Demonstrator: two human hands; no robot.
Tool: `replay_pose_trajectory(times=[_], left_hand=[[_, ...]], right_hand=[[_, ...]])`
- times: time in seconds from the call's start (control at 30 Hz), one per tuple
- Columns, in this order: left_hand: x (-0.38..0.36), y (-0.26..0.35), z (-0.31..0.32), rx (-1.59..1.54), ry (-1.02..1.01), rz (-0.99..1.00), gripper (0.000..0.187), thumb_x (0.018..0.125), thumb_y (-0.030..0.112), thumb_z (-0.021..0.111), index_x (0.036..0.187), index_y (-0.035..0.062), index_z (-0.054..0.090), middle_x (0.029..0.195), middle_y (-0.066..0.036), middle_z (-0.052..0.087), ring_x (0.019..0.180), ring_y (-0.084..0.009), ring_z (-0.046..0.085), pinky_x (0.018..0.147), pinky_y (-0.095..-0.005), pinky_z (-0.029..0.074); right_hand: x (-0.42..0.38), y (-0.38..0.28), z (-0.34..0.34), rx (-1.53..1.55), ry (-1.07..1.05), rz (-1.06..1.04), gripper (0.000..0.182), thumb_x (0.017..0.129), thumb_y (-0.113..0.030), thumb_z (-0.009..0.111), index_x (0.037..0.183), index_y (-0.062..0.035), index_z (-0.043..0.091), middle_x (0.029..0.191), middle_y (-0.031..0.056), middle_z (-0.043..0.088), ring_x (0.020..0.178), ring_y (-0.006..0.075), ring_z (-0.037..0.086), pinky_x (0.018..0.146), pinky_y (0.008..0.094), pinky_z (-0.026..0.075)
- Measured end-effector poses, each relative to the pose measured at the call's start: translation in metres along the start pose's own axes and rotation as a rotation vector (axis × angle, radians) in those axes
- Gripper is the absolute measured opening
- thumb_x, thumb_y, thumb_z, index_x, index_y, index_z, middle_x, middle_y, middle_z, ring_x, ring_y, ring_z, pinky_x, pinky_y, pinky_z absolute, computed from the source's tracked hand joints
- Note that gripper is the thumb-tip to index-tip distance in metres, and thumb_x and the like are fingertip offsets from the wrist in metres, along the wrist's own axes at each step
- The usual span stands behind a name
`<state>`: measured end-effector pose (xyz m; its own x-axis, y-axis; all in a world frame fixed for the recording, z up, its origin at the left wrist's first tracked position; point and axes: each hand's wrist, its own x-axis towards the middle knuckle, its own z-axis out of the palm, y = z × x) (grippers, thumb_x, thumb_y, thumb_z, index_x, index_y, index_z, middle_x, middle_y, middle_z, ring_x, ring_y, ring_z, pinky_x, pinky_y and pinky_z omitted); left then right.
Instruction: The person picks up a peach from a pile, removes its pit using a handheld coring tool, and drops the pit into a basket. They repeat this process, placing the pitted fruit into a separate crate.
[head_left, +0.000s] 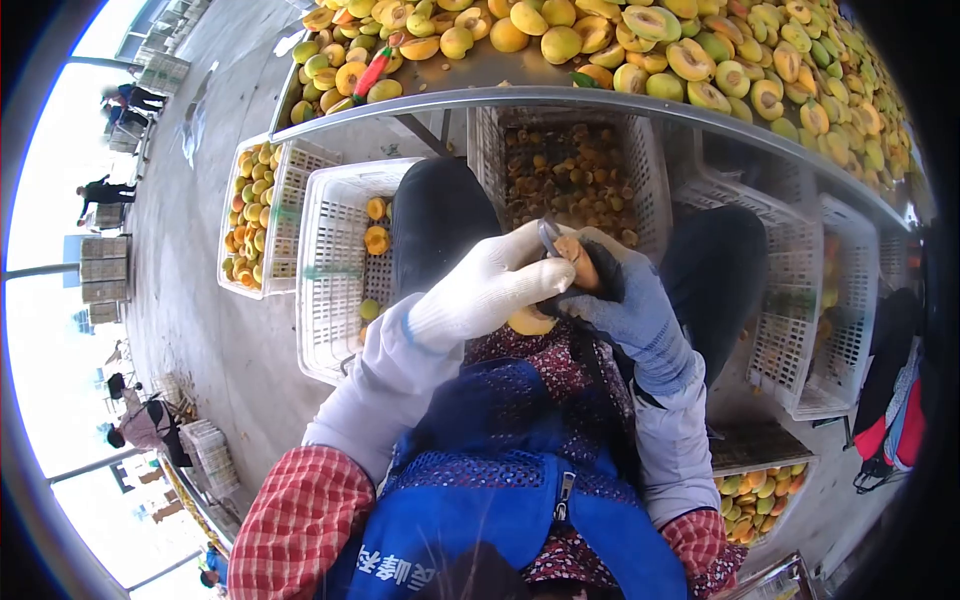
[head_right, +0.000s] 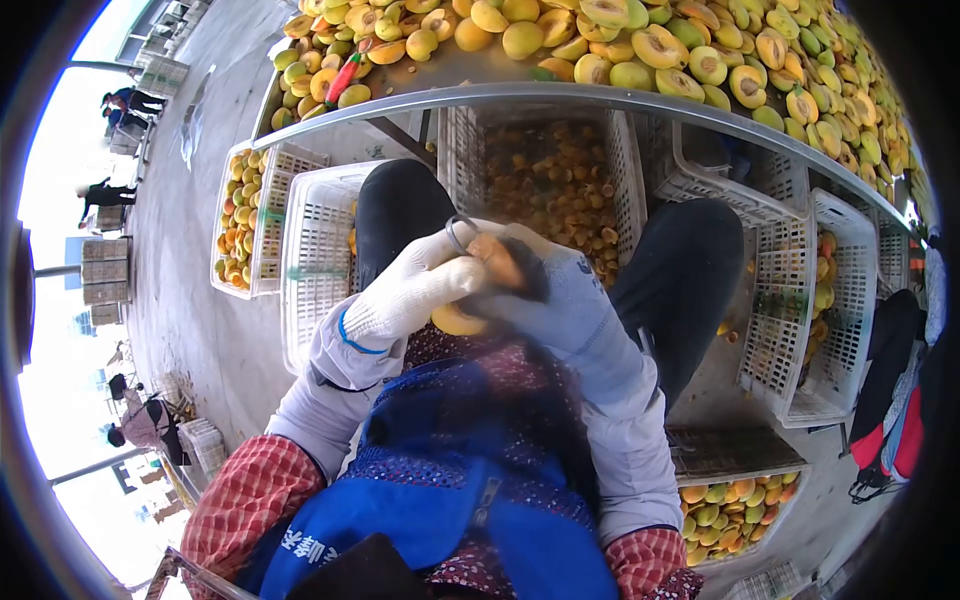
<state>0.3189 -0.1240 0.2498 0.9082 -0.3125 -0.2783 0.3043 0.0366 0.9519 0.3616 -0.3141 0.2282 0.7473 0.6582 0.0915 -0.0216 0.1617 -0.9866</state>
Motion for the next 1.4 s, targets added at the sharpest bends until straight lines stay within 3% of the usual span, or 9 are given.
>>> replay_pose_trajectory(times=[0.13, 0.27, 0.3, 0.43, 0.7, 0.83, 1.13, 1.23, 1.4], left_hand=[[0.003, -0.003, 0.0, -0.083, 0.22, 0.003, 0.047, 0.098, 0.039, 0.056, 0.119, -0.0019, 0.06, 0.099, -0.005, 0.062, 0.093, -0.01, 0.055, 0.087, -0.0256, 0.044], [0.007, -0.023, 0.01, -0.037, 0.462, 0.166, 0.055, 0.102, 0.049, 0.041, 0.113, -0.0009, 0.061, 0.093, -0.004, 0.064, 0.082, -0.0082, 0.057, 0.076, -0.0231, 0.045], [0.007, -0.023, 0.017, -0.008, 0.486, 0.188, 0.052, 0.103, 0.047, 0.041, 0.11, -0.0011, 0.061, 0.091, -0.004, 0.064, 0.078, -0.0068, 0.054, 0.072, -0.0223, 0.044], [0.006, -0.036, 0.027, -0.018, 0.565, 0.251, 0.043, 0.103, 0.039, 0.045, 0.108, -0.0014, 0.06, 0.088, -0.005, 0.064, 0.073, -0.0066, 0.054, 0.068, -0.0219, 0.044], [0.0, -0.03, 0.019, -0.181, 0.633, 0.243, 0.052, 0.102, 0.048, 0.04, 0.11, 0.0014, 0.06, 0.092, -0.01, 0.065, 0.082, -0.0128, 0.06, 0.075, -0.0255, 0.049], [-0.006, -0.02, 0.024, -0.14, 0.612, 0.262, 0.048, 0.103, 0.044, 0.042, 0.109, -0.0004, 0.059, 0.09, -0.011, 0.065, 0.073, -0.012, 0.061, 0.066, -0.023, 0.05], [-0.005, -0.018, 0.04, -0.181, 0.695, 0.233, 0.031, 0.103, 0.024, 0.044, 0.104, -0.0028, 0.061, 0.081, -0.008, 0.063, 0.062, -0.0083, 0.055, 0.056, -0.0207, 0.046], [-0.005, -0.017, 0.043, -0.185, 0.708, 0.213, 0.028, 0.102, 0.02, 0.045, 0.102, -0.0035, 0.06, 0.078, -0.007, 0.061, 0.06, -0.0077, 0.053, 0.054, -0.0214, 0.045], [-0.004, -0.019, 0.043, -0.106, 0.672, 0.174, 0.025, 0.101, 0.016, 0.045, 0.101, -0.0041, 0.06, 0.074, -0.006, 0.058, 0.056, -0.0071, 0.05, 0.05, -0.0219, 0.044]], right_hand=[[-0.001, 0.008, 0.023, 0.063, 0.571, 0.116, 0.033, 0.085, -0.006, 0.069, 0.115, -0.0026, 0.057, 0.102, 0.0077, 0.064, 0.085, 0.008, 0.061, 0.074, 0.021, 0.048], [-0.008, 0.018, 0.046, 0.128, 0.535, 0.021, 0.03, 0.085, -0.005, 0.07, 0.112, -0.0015, 0.057, 0.095, 0.0073, 0.066, 0.082, 0.0081, 0.061, 0.07, 0.0249, 0.05], [-0.007, 0.01, 0.05, -0.298, 0.512, 0.004, 0.03, 0.084, -0.004, 0.07, 0.111, -0.0004, 0.057, 0.094, 0.0114, 0.067, 0.08, 0.0177, 0.066, 0.07, 0.0305, 0.052], [-0.01, 0.014, 0.059, -0.664, 0.47, -0.252, 0.033, 0.079, -0.003, 0.07, 0.11, -0.0022, 0.058, 0.091, 0.0195, 0.065, 0.08, 0.0388, 0.065, 0.067, 0.0393, 0.052], [-0.032, 0.021, 0.057, -0.33, 0.302, 0.112, 0.029, 0.085, -0.012, 0.068, 0.111, -0.0036, 0.057, 0.082, 0.0155, 0.064, 0.075, 0.0309, 0.067, 0.062, 0.0384, 0.051], [-0.027, 0.012, 0.056, -0.696, 0.275, -0.078, 0.028, 0.089, -0.013, 0.063, 0.113, -0.0022, 0.054, 0.085, 0.0167, 0.063, 0.074, 0.0341, 0.065, 0.061, 0.039, 0.052], [-0.032, 0.014, 0.06, -0.755, 0.16, -0.055, 0.03, 0.086, -0.014, 0.062, 0.115, -0.0107, 0.059, 0.097, 0.0179, 0.052, 0.073, 0.0349, 0.061, 0.06, 0.0425, 0.05], [-0.034, 0.032, 0.061, -0.699, 0.248, -0.141, 0.037, 0.094, -0.025, 0.053, 0.116, 0.0035, 0.046, 0.07, 0.0191, 0.059, 0.061, 0.0403, 0.061, 0.053, 0.0444, 0.045], [-0.046, 0.027, 0.063, -0.631, 0.183, -0.021, 0.05, 0.095, -0.021, 0.052, 0.132, 0.0103, 0.037, 0.093, 0.0222, 0.06, 0.078, 0.0334, 0.062, 0.067, 0.0396, 0.048]])
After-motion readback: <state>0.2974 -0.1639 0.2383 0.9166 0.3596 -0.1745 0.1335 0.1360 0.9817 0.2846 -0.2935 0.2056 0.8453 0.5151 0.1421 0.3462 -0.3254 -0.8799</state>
